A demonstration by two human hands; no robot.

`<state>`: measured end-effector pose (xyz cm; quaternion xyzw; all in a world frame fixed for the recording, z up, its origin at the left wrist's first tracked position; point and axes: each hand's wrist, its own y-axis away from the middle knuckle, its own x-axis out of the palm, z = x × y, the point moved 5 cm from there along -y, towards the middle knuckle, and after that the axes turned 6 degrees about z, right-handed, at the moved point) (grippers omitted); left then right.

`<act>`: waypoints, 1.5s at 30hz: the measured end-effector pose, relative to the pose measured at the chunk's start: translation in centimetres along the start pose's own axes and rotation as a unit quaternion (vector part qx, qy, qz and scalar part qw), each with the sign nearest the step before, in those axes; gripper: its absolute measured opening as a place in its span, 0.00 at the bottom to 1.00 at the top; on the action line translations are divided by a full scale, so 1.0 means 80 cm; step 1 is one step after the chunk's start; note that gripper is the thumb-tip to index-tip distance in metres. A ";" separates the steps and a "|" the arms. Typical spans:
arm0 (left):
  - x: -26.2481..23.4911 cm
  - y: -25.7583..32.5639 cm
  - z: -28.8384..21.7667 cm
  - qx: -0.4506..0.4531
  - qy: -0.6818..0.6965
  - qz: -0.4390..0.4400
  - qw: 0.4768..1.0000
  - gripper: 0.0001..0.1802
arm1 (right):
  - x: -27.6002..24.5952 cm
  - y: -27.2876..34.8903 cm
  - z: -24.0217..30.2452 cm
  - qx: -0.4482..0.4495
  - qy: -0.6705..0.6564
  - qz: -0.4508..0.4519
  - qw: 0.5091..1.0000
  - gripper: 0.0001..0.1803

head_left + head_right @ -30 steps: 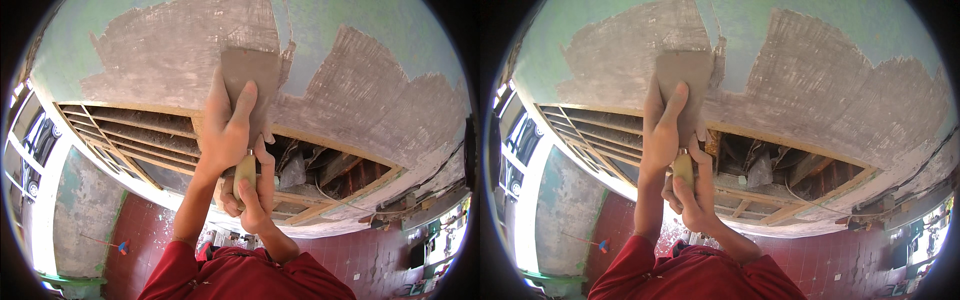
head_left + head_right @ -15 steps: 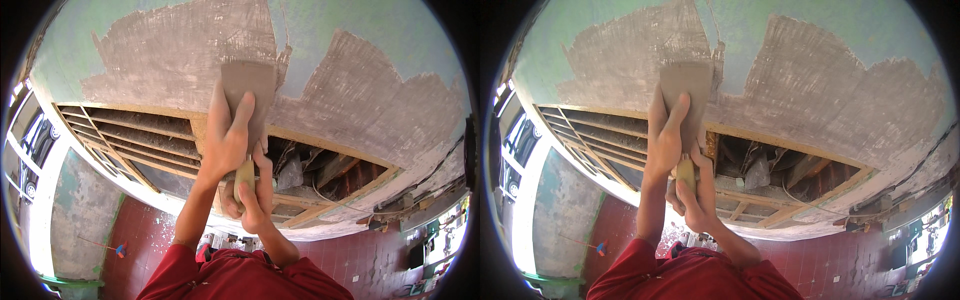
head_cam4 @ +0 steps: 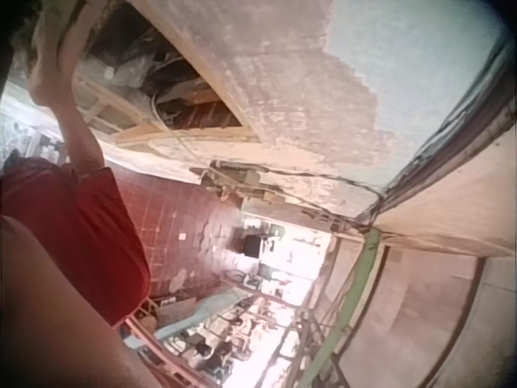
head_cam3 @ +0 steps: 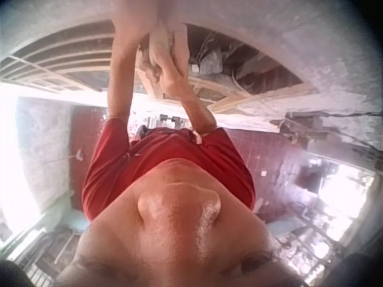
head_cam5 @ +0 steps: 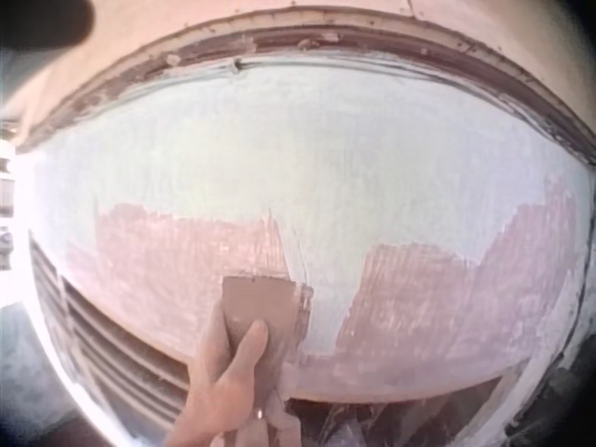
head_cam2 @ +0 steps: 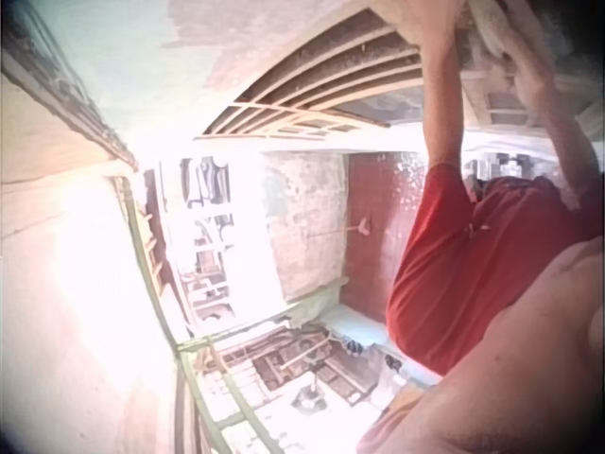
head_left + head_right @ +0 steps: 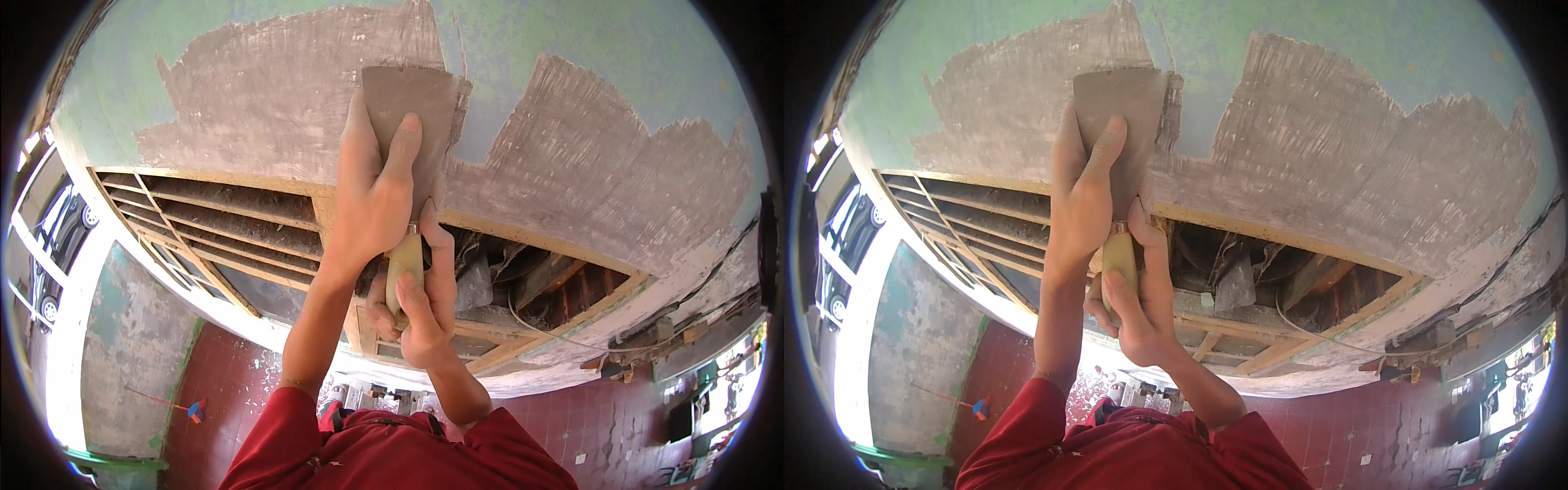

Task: The person uses a putty knife to spread and smooth plaster on a ceiling. They repeatedly apply and smooth the material over a damaged area, working methodically to even out the surface.

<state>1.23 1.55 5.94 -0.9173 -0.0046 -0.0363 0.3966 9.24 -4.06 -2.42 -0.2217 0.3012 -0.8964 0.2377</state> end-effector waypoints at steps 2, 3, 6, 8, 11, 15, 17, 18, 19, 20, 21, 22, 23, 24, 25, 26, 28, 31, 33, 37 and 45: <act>0.000 0.002 -0.001 0.007 0.001 -0.002 1.000 0.17 | -0.002 0.005 -0.001 0.016 0.006 -0.006 1.000 0.34; 0.003 0.009 0.004 0.015 -0.007 -0.009 1.000 0.17 | -0.002 0.009 -0.001 0.022 0.011 -0.009 1.000 0.34; 0.005 0.021 0.008 -0.024 0.031 -0.005 0.999 0.17 | -0.003 0.032 -0.011 0.023 0.017 -0.023 0.999 0.34; 0.005 0.017 0.005 -0.029 0.030 0.002 0.999 0.18 | -0.005 0.011 -0.006 0.009 0.015 -0.004 1.000 0.35; 0.000 0.005 0.001 0.000 -0.023 0.005 1.000 0.19 | -0.001 0.010 -0.003 0.025 0.002 -0.015 1.000 0.35; 0.003 0.027 0.016 -0.003 -0.026 -0.004 1.000 0.19 | -0.004 0.031 -0.010 0.011 0.013 -0.015 1.000 0.35; 0.005 0.026 0.017 0.009 -0.032 -0.008 0.999 0.19 | -0.007 0.025 -0.010 -0.013 0.020 0.000 1.000 0.34; 0.002 0.021 0.015 0.007 -0.036 -0.010 0.999 0.19 | -0.006 0.025 -0.009 -0.018 0.020 0.005 1.000 0.34; 0.000 0.016 0.013 0.005 -0.039 -0.012 0.999 0.19 | -0.007 0.020 -0.008 -0.012 0.015 0.004 1.000 0.34; 0.000 0.012 0.008 -0.006 -0.024 -0.005 1.000 0.18 | -0.008 0.012 -0.006 -0.006 0.010 0.003 1.000 0.34; 0.001 0.007 0.002 -0.014 -0.010 0.001 1.000 0.18 | -0.007 0.010 -0.004 0.011 0.014 -0.012 1.000 0.34; 0.002 0.005 0.000 -0.021 0.004 0.008 1.000 0.17 | -0.006 0.009 -0.003 0.028 0.017 -0.027 0.999 0.34; 0.002 0.011 0.003 -0.030 0.024 -0.003 0.999 0.17 | -0.006 0.015 -0.006 0.029 0.012 -0.029 0.999 0.34; 0.004 0.021 0.004 -0.037 0.044 -0.011 0.998 0.16 | -0.006 0.020 -0.009 0.026 0.009 -0.031 0.999 0.34; 0.005 0.023 0.007 -0.030 0.041 -0.014 0.999 0.16 | -0.007 0.024 -0.011 0.023 0.006 -0.034 0.999 0.34; 0.005 0.026 0.009 -0.026 0.037 -0.017 0.999 0.16 | -0.009 0.026 -0.011 0.017 0.019 -0.029 0.999 0.33; 0.004 0.029 0.010 0.008 -0.020 -0.019 1.000 0.16 | -0.011 0.031 -0.010 0.009 0.043 -0.017 0.999 0.33; 0.002 -0.003 -0.005 0.058 -0.023 -0.016 0.998 0.17 | -0.012 -0.002 0.006 -0.015 0.005 0.018 1.000 0.33; 0.001 -0.002 -0.003 0.018 -0.004 0.001 1.000 0.17 | -0.006 -0.001 0.009 0.003 0.009 -0.017 1.000 0.34; 0.006 0.019 0.012 0.054 -0.040 -0.025 0.997 0.17 | -0.010 0.025 -0.003 -0.005 0.035 -0.023 0.999 0.34; 0.006 -0.005 -0.003 0.030 0.008 -0.012 0.999 0.17 | -0.007 -0.004 0.017 0.017 0.003 -0.006 1.000 0.33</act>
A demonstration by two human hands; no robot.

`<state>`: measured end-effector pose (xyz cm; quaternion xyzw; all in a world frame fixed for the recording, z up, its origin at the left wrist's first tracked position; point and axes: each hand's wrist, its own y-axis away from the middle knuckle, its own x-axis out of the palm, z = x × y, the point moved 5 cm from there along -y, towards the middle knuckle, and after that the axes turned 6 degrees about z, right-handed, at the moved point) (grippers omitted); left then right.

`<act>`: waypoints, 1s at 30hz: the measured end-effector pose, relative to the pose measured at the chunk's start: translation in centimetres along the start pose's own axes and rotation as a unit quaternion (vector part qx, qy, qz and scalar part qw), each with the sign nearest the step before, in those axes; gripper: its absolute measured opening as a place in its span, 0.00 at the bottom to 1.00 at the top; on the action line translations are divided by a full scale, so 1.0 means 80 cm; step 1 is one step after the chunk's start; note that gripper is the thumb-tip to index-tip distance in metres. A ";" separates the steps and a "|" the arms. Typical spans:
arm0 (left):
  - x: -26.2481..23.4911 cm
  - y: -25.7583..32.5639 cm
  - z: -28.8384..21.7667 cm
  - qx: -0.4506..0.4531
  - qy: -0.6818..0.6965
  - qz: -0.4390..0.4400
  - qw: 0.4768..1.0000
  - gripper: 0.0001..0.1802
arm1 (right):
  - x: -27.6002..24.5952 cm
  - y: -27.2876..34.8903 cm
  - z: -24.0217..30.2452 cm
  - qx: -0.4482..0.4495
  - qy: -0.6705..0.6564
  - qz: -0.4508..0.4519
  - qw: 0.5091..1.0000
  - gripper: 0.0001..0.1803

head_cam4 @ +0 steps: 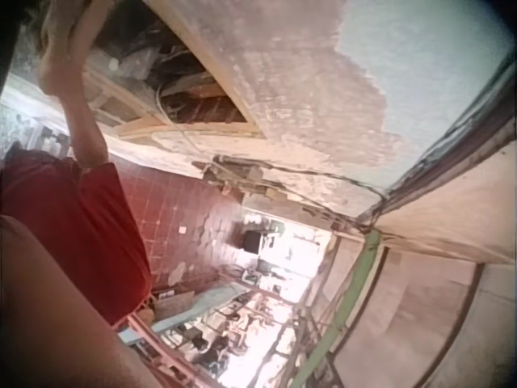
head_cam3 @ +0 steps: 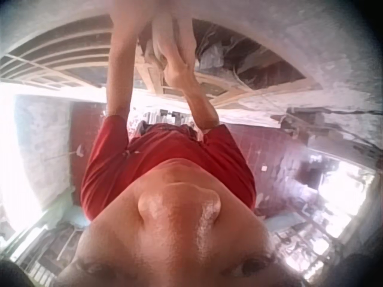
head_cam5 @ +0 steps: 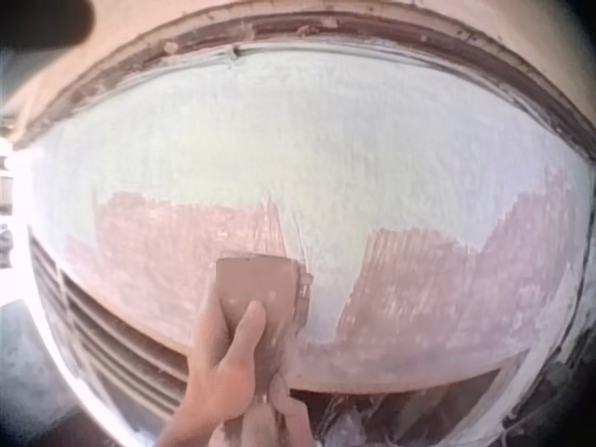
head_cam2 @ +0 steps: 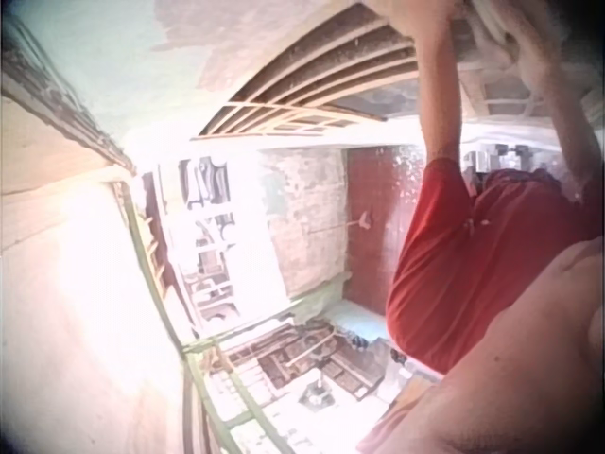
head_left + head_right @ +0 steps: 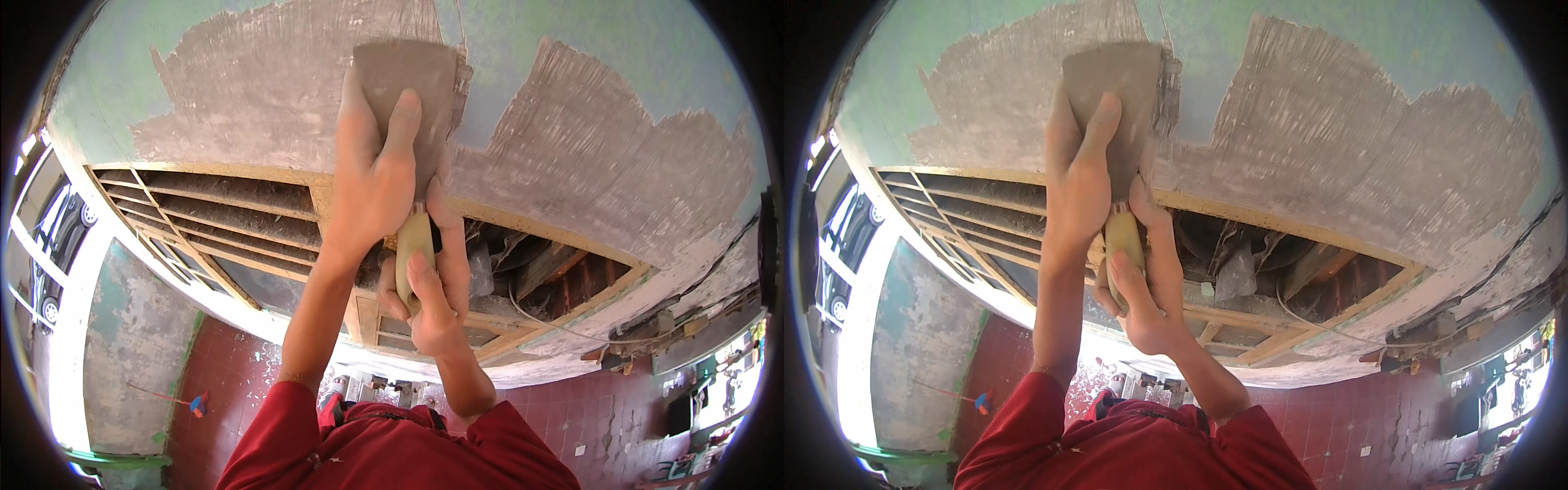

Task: The person uses a putty knife to spread and smooth plaster on a ceiling. They repeatedly apply and smooth the material over a damaged area, working methodically to even out the surface.

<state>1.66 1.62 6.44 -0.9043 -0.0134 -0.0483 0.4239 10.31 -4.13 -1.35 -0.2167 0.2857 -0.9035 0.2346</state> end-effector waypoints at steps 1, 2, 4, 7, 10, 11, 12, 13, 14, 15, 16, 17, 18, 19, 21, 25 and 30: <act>-0.001 0.004 0.006 0.016 -0.007 -0.010 1.000 0.16 | -0.002 0.007 -0.003 -0.002 0.017 -0.005 1.000 0.33; 0.000 0.009 0.008 0.020 -0.017 -0.018 1.000 0.16 | -0.004 0.017 -0.008 -0.004 0.034 -0.011 0.999 0.34; 0.002 0.017 0.009 0.029 -0.040 -0.037 0.998 0.15 | -0.007 0.017 -0.010 -0.012 0.045 -0.009 0.999 0.35; 0.002 -0.011 -0.008 0.015 -0.033 -0.008 0.999 0.16 | -0.010 -0.011 0.005 -0.025 0.036 0.011 0.999 0.35; -0.001 -0.011 -0.013 -0.018 -0.016 0.004 1.000 0.17 | 0.001 -0.011 0.008 -0.011 0.025 -0.009 1.000 0.35; -0.001 -0.006 -0.009 0.004 -0.021 -0.010 1.000 0.16 | -0.001 -0.005 0.004 -0.010 0.031 -0.012 0.999 0.35; 0.000 0.002 -0.001 0.027 -0.025 -0.024 0.999 0.16 | -0.004 0.005 -0.001 -0.010 0.038 -0.014 0.999 0.35; -0.001 0.007 0.003 0.050 -0.029 -0.038 0.998 0.15 | -0.006 0.009 -0.005 -0.009 0.044 -0.016 0.999 0.35; -0.003 0.006 0.006 0.051 -0.026 -0.038 0.998 0.15 | -0.006 0.008 -0.006 -0.012 0.045 -0.015 0.999 0.35; -0.003 0.005 0.007 0.050 -0.022 -0.037 0.998 0.15 | -0.006 0.007 -0.006 -0.013 0.045 -0.016 0.999 0.35; -0.003 0.002 0.006 0.048 -0.018 -0.036 0.998 0.15 | -0.007 0.005 -0.006 -0.014 0.046 -0.018 0.999 0.35; -0.002 -0.004 0.001 0.038 -0.010 -0.027 0.999 0.15 | -0.006 -0.009 0.001 0.009 0.043 -0.008 0.999 0.35; -0.001 -0.013 -0.012 0.029 -0.004 -0.017 0.999 0.15 | -0.004 -0.013 0.005 0.001 0.021 0.008 1.000 0.34; 0.000 -0.018 -0.018 0.020 0.003 -0.007 1.000 0.15 | -0.001 -0.015 0.008 -0.007 -0.001 0.024 1.000 0.32; 0.000 -0.012 -0.014 -0.013 0.014 0.000 1.000 0.15 | 0.000 -0.013 0.007 -0.008 -0.005 0.027 1.000 0.31; 0.001 0.011 0.001 0.050 -0.037 -0.036 0.997 0.14 | -0.004 0.011 0.000 -0.003 0.033 -0.005 0.999 0.32; 0.004 -0.013 -0.023 -0.023 0.040 -0.008 0.999 0.15 | -0.003 -0.020 0.016 -0.004 0.042 -0.009 0.999 0.34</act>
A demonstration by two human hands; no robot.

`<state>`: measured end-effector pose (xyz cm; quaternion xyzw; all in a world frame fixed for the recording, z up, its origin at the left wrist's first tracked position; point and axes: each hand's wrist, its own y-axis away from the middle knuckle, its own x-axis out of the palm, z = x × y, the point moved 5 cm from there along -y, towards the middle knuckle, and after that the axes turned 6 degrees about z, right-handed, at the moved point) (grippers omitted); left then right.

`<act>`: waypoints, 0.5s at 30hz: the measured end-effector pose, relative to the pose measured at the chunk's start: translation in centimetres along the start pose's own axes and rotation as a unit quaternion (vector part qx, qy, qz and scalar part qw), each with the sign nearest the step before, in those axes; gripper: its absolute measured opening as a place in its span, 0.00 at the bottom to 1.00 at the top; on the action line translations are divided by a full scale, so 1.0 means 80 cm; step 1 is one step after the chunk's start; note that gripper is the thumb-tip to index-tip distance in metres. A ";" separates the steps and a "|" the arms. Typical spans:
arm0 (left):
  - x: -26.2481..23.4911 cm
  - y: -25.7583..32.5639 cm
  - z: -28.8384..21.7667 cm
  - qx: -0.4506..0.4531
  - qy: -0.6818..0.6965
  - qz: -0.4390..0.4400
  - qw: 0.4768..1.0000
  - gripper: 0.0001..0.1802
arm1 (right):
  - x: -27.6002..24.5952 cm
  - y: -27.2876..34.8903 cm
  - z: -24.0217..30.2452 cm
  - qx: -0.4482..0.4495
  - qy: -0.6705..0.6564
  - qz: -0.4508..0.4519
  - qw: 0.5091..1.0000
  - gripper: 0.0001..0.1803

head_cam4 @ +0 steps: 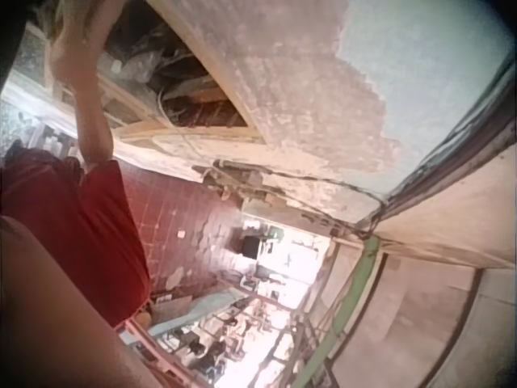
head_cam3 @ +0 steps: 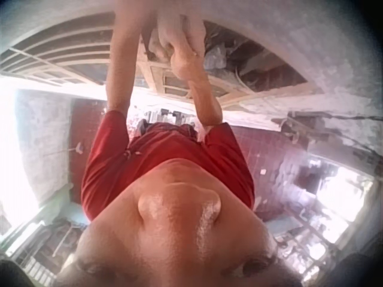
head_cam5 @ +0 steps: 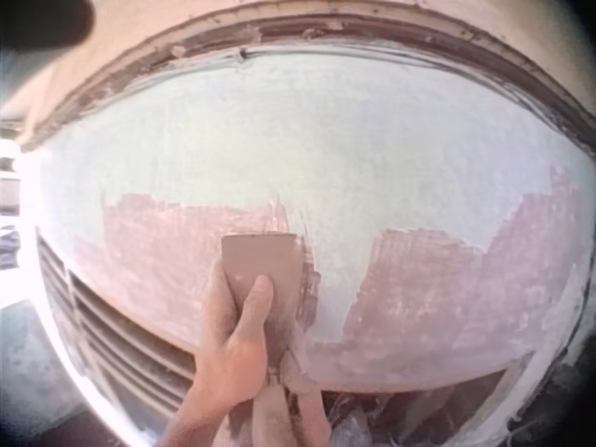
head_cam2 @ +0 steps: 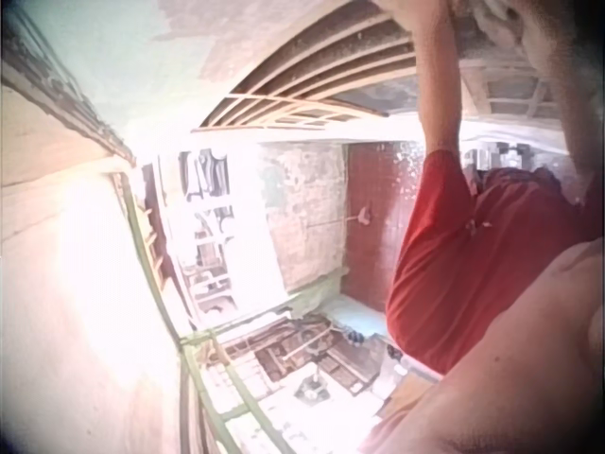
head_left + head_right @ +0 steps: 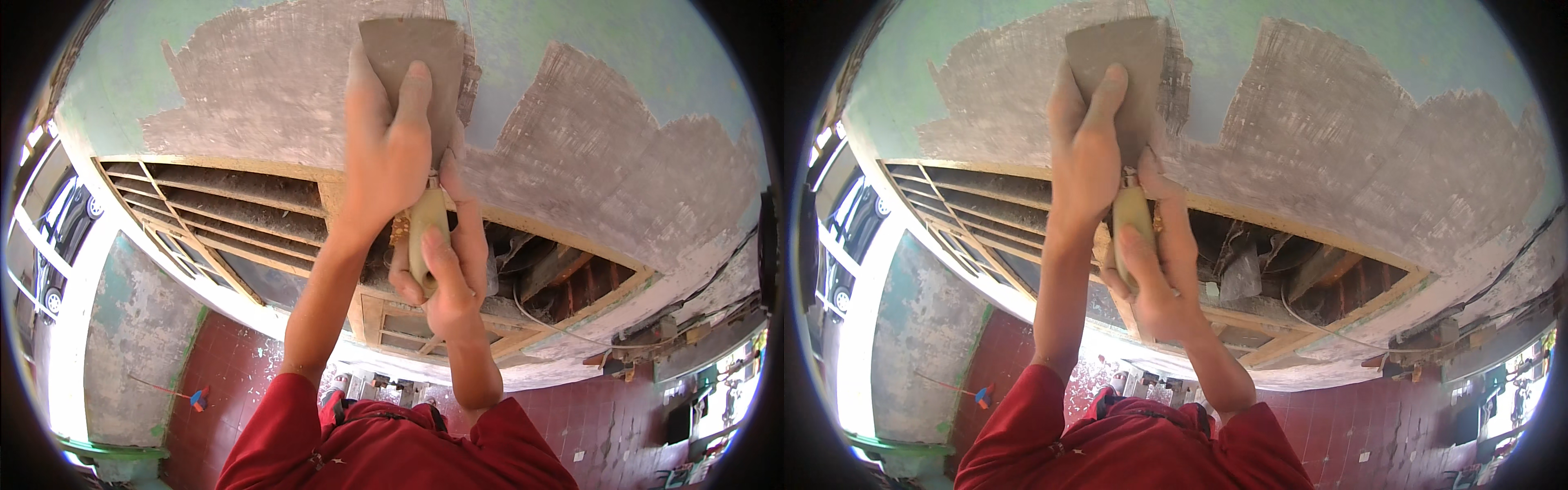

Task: The person uses a putty knife to spread and smooth plaster on a ceiling. They repeatedly apply and smooth the material over a damaged area, working methodically to even out the surface.

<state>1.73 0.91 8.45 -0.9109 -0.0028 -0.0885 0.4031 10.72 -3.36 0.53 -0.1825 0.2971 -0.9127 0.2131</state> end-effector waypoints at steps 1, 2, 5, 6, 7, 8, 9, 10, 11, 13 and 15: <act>0.003 -0.003 -0.003 -0.028 0.037 0.006 0.999 0.15 | -0.001 0.001 -0.001 0.003 0.008 -0.005 1.000 0.34; 0.001 -0.002 -0.001 -0.005 0.002 -0.003 1.000 0.15 | 0.000 0.003 -0.003 0.007 0.015 -0.011 1.000 0.34; -0.011 0.010 0.020 0.056 -0.068 -0.029 0.996 0.14 | 0.004 0.023 -0.011 0.015 0.021 -0.022 0.999 0.34; -0.010 0.012 0.022 0.072 -0.066 -0.036 0.995 0.14 | 0.004 0.027 -0.011 0.017 0.023 -0.024 0.999 0.34; -0.009 0.013 0.019 0.088 -0.063 -0.043 0.993 0.14 | 0.003 0.019 -0.008 0.017 0.015 -0.009 1.000 0.34; -0.010 0.006 0.017 0.075 -0.057 -0.038 0.995 0.15 | 0.001 0.006 -0.004 0.016 0.008 0.006 1.000 0.34; -0.009 -0.007 0.006 0.063 -0.052 -0.033 0.996 0.16 | 0.002 -0.002 0.000 0.015 -0.001 0.021 1.000 0.34; -0.010 -0.015 -0.002 0.051 -0.047 -0.027 0.997 0.17 | 0.006 -0.004 0.003 0.011 -0.009 0.022 1.000 0.34; -0.011 -0.014 -0.004 0.035 -0.037 -0.019 0.999 0.18 | 0.011 -0.006 0.005 0.006 -0.017 0.023 1.000 0.33; -0.008 -0.011 -0.004 0.009 -0.012 0.003 1.000 0.19 | 0.010 -0.009 0.003 -0.005 -0.007 0.016 1.000 0.33; -0.016 -0.001 0.022 0.042 -0.067 -0.024 0.997 0.19 | 0.003 0.008 -0.016 -0.007 0.016 0.002 1.000 0.33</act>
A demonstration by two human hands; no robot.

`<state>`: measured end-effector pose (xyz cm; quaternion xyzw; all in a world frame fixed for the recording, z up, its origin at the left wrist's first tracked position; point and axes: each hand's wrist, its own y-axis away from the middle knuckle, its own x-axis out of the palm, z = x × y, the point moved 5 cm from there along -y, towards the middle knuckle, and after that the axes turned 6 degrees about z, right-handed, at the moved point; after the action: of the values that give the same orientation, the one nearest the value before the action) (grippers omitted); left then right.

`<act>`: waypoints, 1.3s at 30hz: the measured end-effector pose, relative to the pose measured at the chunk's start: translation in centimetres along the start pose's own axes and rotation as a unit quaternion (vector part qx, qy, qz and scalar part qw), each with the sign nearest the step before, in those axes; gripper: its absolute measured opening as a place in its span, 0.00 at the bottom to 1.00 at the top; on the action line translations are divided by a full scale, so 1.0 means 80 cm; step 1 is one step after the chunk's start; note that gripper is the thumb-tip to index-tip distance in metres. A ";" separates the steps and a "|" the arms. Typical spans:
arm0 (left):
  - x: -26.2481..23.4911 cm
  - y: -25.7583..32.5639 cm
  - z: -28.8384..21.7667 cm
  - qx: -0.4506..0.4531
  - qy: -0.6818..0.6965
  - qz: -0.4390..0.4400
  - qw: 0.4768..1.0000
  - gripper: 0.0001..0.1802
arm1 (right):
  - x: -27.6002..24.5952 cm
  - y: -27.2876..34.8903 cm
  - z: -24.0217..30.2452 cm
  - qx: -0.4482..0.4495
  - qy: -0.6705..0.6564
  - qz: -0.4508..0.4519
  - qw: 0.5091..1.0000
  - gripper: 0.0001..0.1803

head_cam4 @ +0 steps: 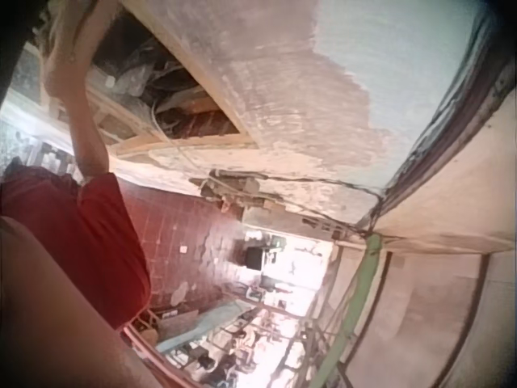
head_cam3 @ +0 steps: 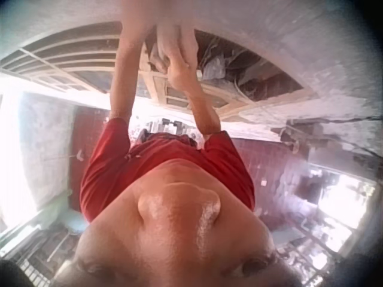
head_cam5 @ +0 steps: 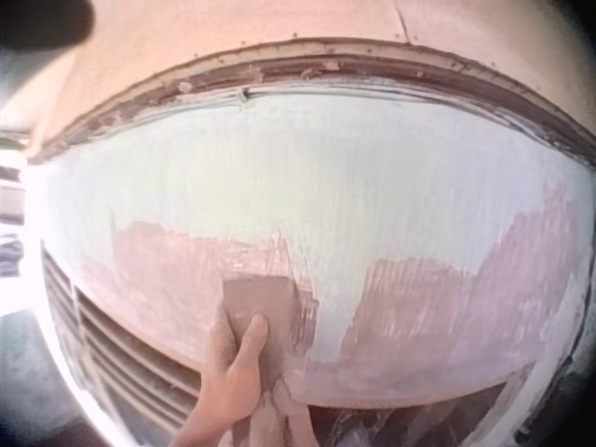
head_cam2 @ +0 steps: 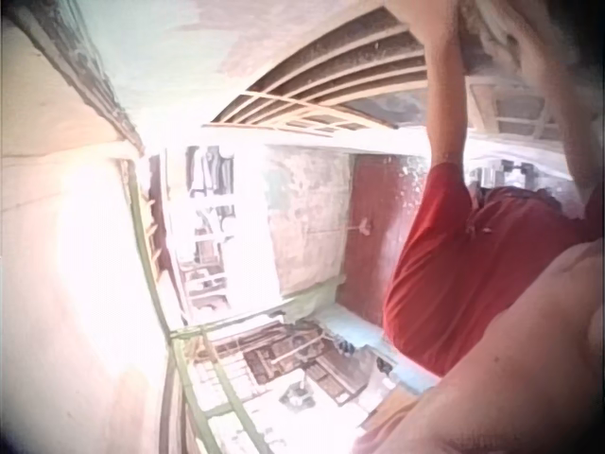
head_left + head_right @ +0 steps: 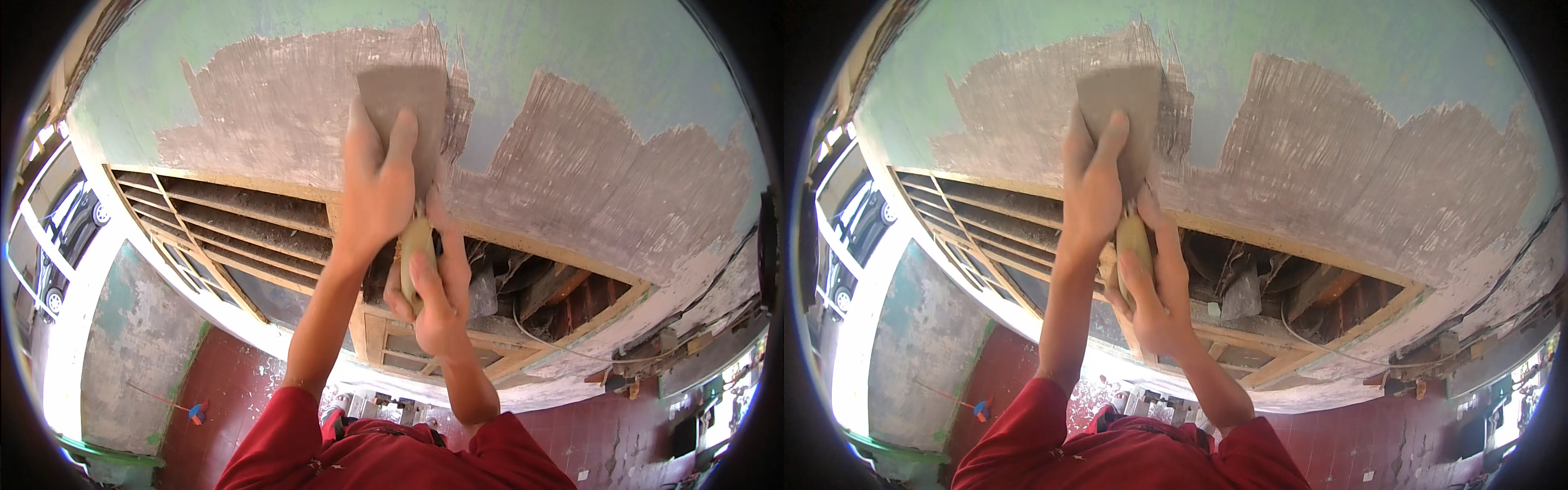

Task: The person uses a putty knife to spread and smooth plaster on a ceiling. They repeatedly apply and smooth the material over a damaged area, working methodically to even out the surface.

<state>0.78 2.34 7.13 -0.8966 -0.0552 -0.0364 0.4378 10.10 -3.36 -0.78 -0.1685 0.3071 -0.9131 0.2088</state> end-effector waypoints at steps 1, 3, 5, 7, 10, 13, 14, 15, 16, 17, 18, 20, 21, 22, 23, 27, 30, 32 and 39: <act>-0.002 0.006 0.007 0.022 -0.028 -0.014 0.999 0.18 | 0.001 0.004 0.001 0.003 0.004 -0.003 1.000 0.32; 0.001 0.003 0.008 0.008 0.000 -0.010 1.000 0.18 | 0.000 0.004 0.004 0.008 0.004 -0.004 1.000 0.32; 0.005 -0.016 -0.008 0.006 0.034 0.010 0.999 0.19 | -0.002 -0.016 0.010 -0.001 -0.011 0.014 1.000 0.32; 0.005 -0.021 -0.021 -0.004 0.054 0.008 0.998 0.19 | 0.001 -0.024 0.015 0.000 -0.017 0.018 1.000 0.32; 0.003 -0.011 -0.015 0.009 0.038 -0.001 0.999 0.18 | 0.007 -0.011 0.015 0.018 0.000 -0.005 1.000 0.32; 0.002 -0.003 0.000 0.030 0.020 -0.016 0.999 0.17 | -0.003 0.003 0.007 0.025 -0.005 0.007 1.000 0.31; 0.002 -0.003 0.001 0.036 0.018 -0.021 0.999 0.18 | -0.004 -0.003 0.013 0.030 -0.017 0.021 0.999 0.31; 0.004 -0.010 -0.002 0.033 0.025 -0.018 0.999 0.17 | -0.005 -0.009 0.017 0.038 -0.029 0.029 0.998 0.30; 0.005 -0.023 -0.012 0.028 0.029 -0.017 0.999 0.17 | -0.002 -0.016 0.022 0.038 -0.039 0.041 0.998 0.30; 0.006 -0.030 -0.020 0.022 0.034 -0.015 0.999 0.17 | 0.000 -0.025 0.028 0.037 -0.049 0.052 0.997 0.30; 0.007 -0.030 -0.023 0.003 0.054 -0.006 0.999 0.18 | 0.000 -0.028 0.029 0.035 -0.048 0.056 0.997 0.30; 0.008 -0.024 -0.026 -0.036 0.093 0.012 0.995 0.20 | 0.001 -0.022 0.028 0.039 -0.037 0.050 0.997 0.30; 0.006 -0.016 -0.023 -0.023 0.071 -0.002 0.997 0.19 | 0.002 -0.016 0.026 0.042 -0.027 0.043 0.998 0.30; 0.004 -0.006 -0.016 -0.009 0.049 -0.015 0.999 0.19 | 0.003 -0.009 0.023 0.044 -0.032 0.038 0.998 0.29; 0.003 0.000 -0.012 0.005 0.027 -0.029 0.999 0.18 | 0.003 -0.001 0.019 0.046 -0.037 0.033 0.998 0.29; 0.006 -0.022 -0.024 -0.017 0.066 -0.025 0.997 0.18 | 0.000 -0.031 0.029 0.015 -0.025 0.053 0.998 0.32; 0.001 -0.030 -0.025 0.001 0.048 -0.002 0.999 0.19 | 0.011 -0.030 0.035 0.033 -0.016 0.018 0.999 0.33; 0.005 -0.015 -0.019 -0.009 0.060 0.008 0.998 0.17 | 0.006 -0.015 0.025 0.023 0.003 -0.005 1.000 0.33; 0.009 -0.031 -0.032 -0.006 0.074 0.005 0.997 0.15 | 0.006 -0.032 0.036 0.002 -0.020 0.027 0.999 0.31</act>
<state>1.14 1.88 10.76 -0.8942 -0.0177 -0.1007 0.4359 10.24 -3.19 3.11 -0.1779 0.3059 -0.9039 0.2402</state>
